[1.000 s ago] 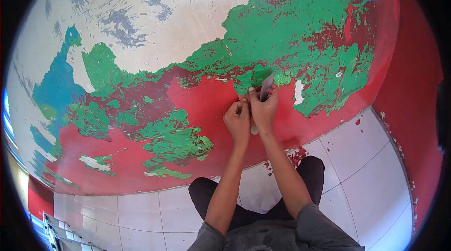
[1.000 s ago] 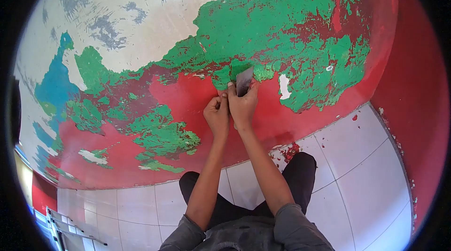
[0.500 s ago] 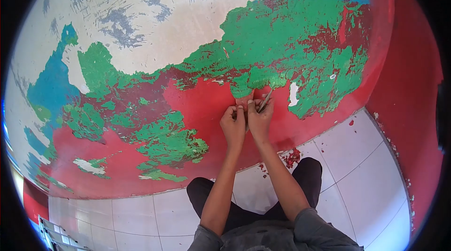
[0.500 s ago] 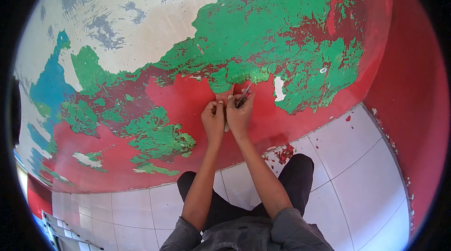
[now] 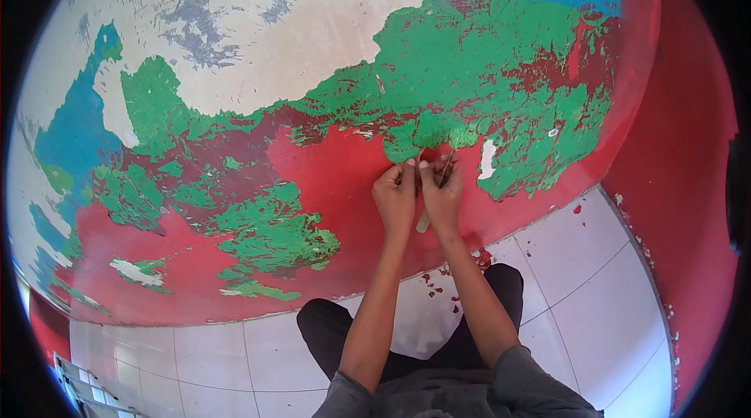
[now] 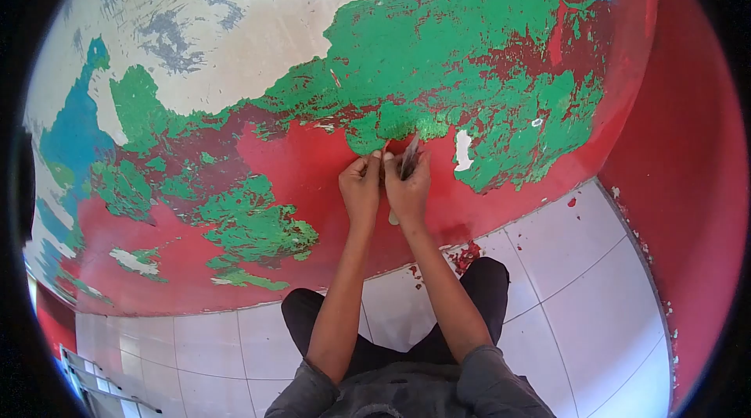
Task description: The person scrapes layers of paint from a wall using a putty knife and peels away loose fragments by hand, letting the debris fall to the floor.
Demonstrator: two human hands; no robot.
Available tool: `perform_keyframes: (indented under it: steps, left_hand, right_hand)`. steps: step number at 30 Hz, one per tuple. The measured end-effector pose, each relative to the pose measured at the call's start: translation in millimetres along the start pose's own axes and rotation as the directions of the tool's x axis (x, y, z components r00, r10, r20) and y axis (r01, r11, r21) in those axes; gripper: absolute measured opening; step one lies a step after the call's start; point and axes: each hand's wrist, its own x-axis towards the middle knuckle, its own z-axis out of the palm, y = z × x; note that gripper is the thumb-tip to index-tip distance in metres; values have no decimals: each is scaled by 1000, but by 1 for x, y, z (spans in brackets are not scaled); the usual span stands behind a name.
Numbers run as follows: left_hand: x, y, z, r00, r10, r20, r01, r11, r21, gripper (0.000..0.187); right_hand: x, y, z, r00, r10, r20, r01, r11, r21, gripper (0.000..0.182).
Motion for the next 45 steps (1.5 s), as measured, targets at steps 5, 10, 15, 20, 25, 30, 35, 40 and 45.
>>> perform_keyframes:
  steps: [5,10,15,20,25,30,35,40,45]
  left_hand:
    - [-6,-8,3,998,-55,-22,52,993,-105,31]
    - [-8,-16,5,999,-11,-42,8,997,-71,34]
    - [-14,-29,10,998,23,-65,-28,996,-86,36]
    - [-20,-36,4,999,15,-45,-14,1000,4,36]
    - [-20,-26,-9,999,-8,45,5,999,50,33]
    - [-26,-30,-13,997,2,71,-6,999,54,25]
    - [-30,-45,-19,996,12,86,-20,996,91,20]
    - [-38,-64,-26,994,59,92,-75,979,190,21]
    - [-70,-87,-50,981,-35,192,-42,922,385,22]
  right_hand:
    - [13,-16,11,999,-40,-17,38,993,-114,33]
    - [17,1,13,986,-168,15,169,982,-88,31]
    - [9,-4,10,996,-90,1,90,990,-107,32]
    - [-3,15,2,998,-64,-13,64,997,-36,34]
    - [-5,4,0,1000,-23,9,24,999,-45,30]
    - [-3,-1,5,996,-58,64,68,983,-173,30]
    - [-9,21,9,996,37,78,-34,999,-38,32]
    - [-21,41,2,996,61,71,-64,997,39,29]
    - [-61,72,-23,975,219,25,-221,969,108,30]
